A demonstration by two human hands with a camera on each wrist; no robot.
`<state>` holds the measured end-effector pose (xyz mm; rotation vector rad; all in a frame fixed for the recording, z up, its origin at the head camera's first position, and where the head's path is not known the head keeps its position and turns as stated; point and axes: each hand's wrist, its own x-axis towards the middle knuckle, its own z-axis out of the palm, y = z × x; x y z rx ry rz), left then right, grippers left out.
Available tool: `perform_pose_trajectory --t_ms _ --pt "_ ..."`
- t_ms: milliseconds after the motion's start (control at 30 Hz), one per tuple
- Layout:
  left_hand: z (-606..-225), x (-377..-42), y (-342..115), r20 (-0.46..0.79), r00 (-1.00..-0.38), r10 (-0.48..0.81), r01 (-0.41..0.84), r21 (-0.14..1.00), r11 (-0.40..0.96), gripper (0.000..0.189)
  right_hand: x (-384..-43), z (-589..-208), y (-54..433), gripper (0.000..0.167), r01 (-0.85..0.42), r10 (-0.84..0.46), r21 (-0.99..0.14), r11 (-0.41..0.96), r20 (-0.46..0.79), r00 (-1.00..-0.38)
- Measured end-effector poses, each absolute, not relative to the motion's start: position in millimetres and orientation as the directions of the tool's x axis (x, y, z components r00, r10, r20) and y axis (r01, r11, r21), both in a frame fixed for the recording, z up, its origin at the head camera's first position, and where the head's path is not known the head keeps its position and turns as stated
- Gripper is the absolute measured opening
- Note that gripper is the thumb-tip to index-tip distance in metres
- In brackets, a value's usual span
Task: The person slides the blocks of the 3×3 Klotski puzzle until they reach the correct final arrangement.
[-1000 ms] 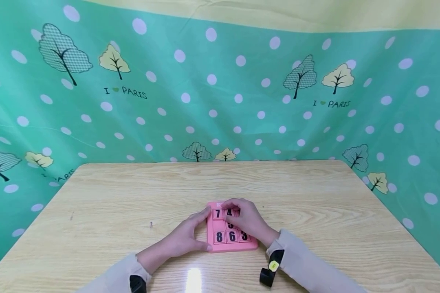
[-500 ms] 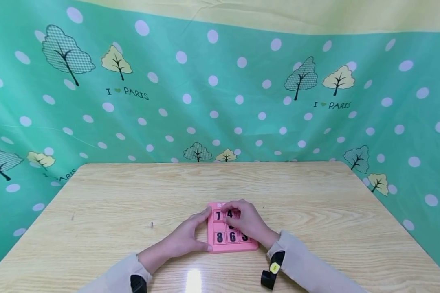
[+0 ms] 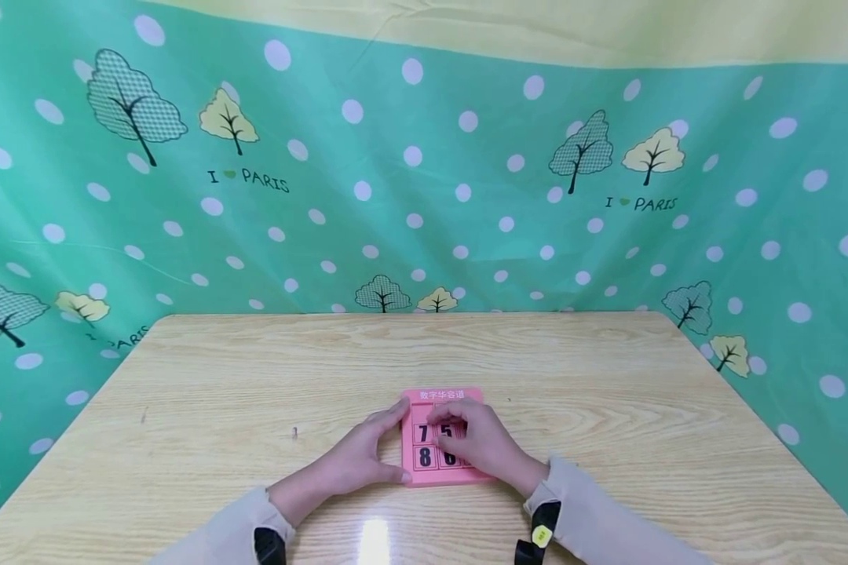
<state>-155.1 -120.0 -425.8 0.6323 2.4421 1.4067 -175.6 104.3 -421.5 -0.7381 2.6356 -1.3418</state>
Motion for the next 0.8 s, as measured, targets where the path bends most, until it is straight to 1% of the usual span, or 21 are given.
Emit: perform_pose_trajectory --t_ms 267,433,667,800 --pt "-426.6 -155.7 -120.2 -0.002 -0.872 0.489 0.243 0.867 0.436 0.098 -175.5 -420.4 109.3 0.023 -0.388 -0.464 -0.788 0.478 0.149 -0.873" --pt "-426.5 -155.4 -119.0 -0.001 -0.873 0.488 0.241 0.869 0.432 0.100 -184.4 -419.1 117.3 0.025 -0.384 -0.426 -0.781 0.493 0.169 -0.889" --pt "-426.5 -155.7 -118.8 -0.005 -0.878 0.479 0.232 0.871 0.434 0.101 -196.6 -419.3 126.7 0.026 -0.329 -0.378 -0.777 0.537 0.127 -0.917" --pt "-426.4 -155.5 -119.0 -0.007 -0.879 0.477 0.228 0.873 0.432 0.101 -198.8 -417.7 128.3 0.026 -0.320 -0.372 -0.775 0.545 0.119 -0.921"
